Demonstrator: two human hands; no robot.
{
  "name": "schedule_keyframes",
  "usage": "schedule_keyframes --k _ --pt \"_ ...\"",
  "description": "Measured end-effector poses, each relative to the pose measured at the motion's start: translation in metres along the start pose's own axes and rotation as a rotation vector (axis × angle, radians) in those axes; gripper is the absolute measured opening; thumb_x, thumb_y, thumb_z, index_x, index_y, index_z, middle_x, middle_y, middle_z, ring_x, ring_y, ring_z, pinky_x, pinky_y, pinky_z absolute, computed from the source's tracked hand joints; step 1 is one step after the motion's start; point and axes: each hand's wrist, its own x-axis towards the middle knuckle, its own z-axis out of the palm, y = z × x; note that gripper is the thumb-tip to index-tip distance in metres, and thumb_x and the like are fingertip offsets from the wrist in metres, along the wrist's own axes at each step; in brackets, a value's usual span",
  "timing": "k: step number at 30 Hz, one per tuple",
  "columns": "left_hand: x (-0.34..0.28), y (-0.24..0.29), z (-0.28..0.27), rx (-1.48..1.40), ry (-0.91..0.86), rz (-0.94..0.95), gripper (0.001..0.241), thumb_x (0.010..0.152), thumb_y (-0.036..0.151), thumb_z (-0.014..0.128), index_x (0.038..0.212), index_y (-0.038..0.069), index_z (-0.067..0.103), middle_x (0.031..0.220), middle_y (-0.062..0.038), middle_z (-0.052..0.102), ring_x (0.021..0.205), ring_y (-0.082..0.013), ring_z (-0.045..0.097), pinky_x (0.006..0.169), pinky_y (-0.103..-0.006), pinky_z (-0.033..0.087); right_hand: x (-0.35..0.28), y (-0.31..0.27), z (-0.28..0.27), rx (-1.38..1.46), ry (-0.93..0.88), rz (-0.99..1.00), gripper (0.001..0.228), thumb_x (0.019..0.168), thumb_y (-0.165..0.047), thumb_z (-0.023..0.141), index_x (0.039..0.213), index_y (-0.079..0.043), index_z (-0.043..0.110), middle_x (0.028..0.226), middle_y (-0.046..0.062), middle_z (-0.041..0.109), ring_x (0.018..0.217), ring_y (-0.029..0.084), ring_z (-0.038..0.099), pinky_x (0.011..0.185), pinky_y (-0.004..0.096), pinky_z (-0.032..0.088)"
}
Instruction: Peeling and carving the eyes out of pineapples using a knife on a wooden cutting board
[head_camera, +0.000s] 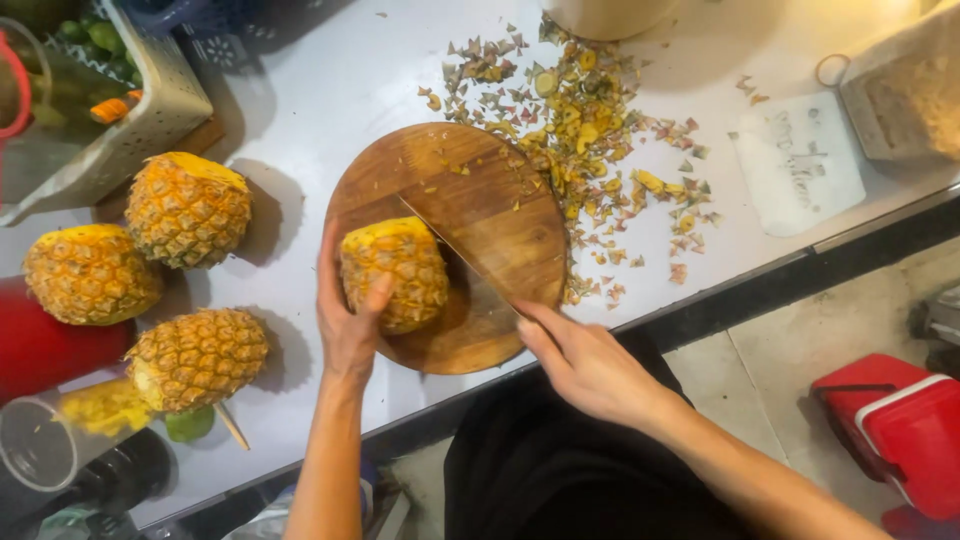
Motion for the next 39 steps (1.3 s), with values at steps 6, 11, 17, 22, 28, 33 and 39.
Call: schedule_keyframes --k 6,11,17,22,28,33,39 --pt "0.01 0.021 -0.032 -0.129 -0.026 -0.055 0.07 0.087 0.047 0.066 0.146 0.013 0.054 0.137 -0.016 0.056 0.13 -0.0259 0.049 0.113 -0.0452 0.04 -0.016 0.01 -0.013 0.027 0.156 0.111 0.053 0.103 -0.044 0.038 0.149 -0.024 0.056 0.119 0.028 0.073 0.116 0.053 0.064 0.104 0.064 0.048" --pt "-0.005 0.04 0.021 0.227 0.105 -0.138 0.075 0.064 0.034 0.09 0.131 0.021 0.058 0.125 -0.002 0.068 0.109 -0.0142 0.066 0.092 -0.0266 0.055 -0.021 0.019 0.007 -0.132 0.231 0.026 0.057 0.096 -0.053 0.04 0.151 -0.04 0.046 0.126 0.006 0.074 0.101 0.044 0.072 0.09 0.052 0.054" --pt "-0.014 0.037 0.065 0.39 0.25 -0.032 0.083 0.064 0.039 0.087 0.137 0.013 0.056 0.129 -0.008 0.061 0.124 -0.026 0.059 0.105 -0.0403 0.044 -0.037 0.011 0.011 -0.192 0.175 0.138 0.059 0.097 -0.055 0.039 0.155 -0.048 0.04 0.081 0.019 0.076 0.089 0.045 0.069 0.081 0.049 0.053" --pt "-0.016 0.048 0.067 0.403 0.238 -0.089 0.082 0.064 0.043 0.086 0.136 0.015 0.056 0.126 -0.006 0.059 0.122 -0.0247 0.06 0.102 -0.0404 0.046 -0.038 0.023 0.017 -0.195 0.215 0.093 0.057 0.096 -0.053 0.041 0.153 -0.045 0.041 0.113 0.002 0.075 0.095 0.043 0.07 0.082 0.052 0.055" --pt "-0.018 0.033 0.064 0.4 0.261 0.041 0.08 0.067 0.037 0.086 0.136 0.01 0.057 0.121 -0.009 0.06 0.117 -0.0264 0.06 0.101 -0.0394 0.046 -0.023 0.011 0.01 -0.167 0.191 0.048 0.057 0.098 -0.052 0.038 0.155 -0.043 0.04 0.098 0.018 0.077 0.093 0.049 0.068 0.081 0.054 0.052" --pt "-0.018 0.036 0.058 0.325 0.235 0.042 0.069 0.066 0.029 0.083 0.13 0.014 0.062 0.118 -0.008 0.059 0.112 -0.0228 0.06 0.096 -0.0354 0.048 -0.025 0.027 0.016 -0.176 0.164 0.115 0.058 0.096 -0.053 0.039 0.153 -0.047 0.038 0.14 -0.011 0.067 0.103 0.042 0.069 0.086 0.053 0.055" --pt "-0.018 0.027 0.051 0.344 0.184 0.127 0.076 0.071 0.039 0.087 0.135 0.011 0.057 0.122 -0.01 0.059 0.115 -0.0256 0.059 0.099 -0.0387 0.047 -0.015 0.018 0.008 -0.15 0.171 0.017 0.057 0.099 -0.051 0.036 0.155 -0.039 0.041 0.102 0.016 0.077 0.095 0.049 0.068 0.083 0.052 0.051"
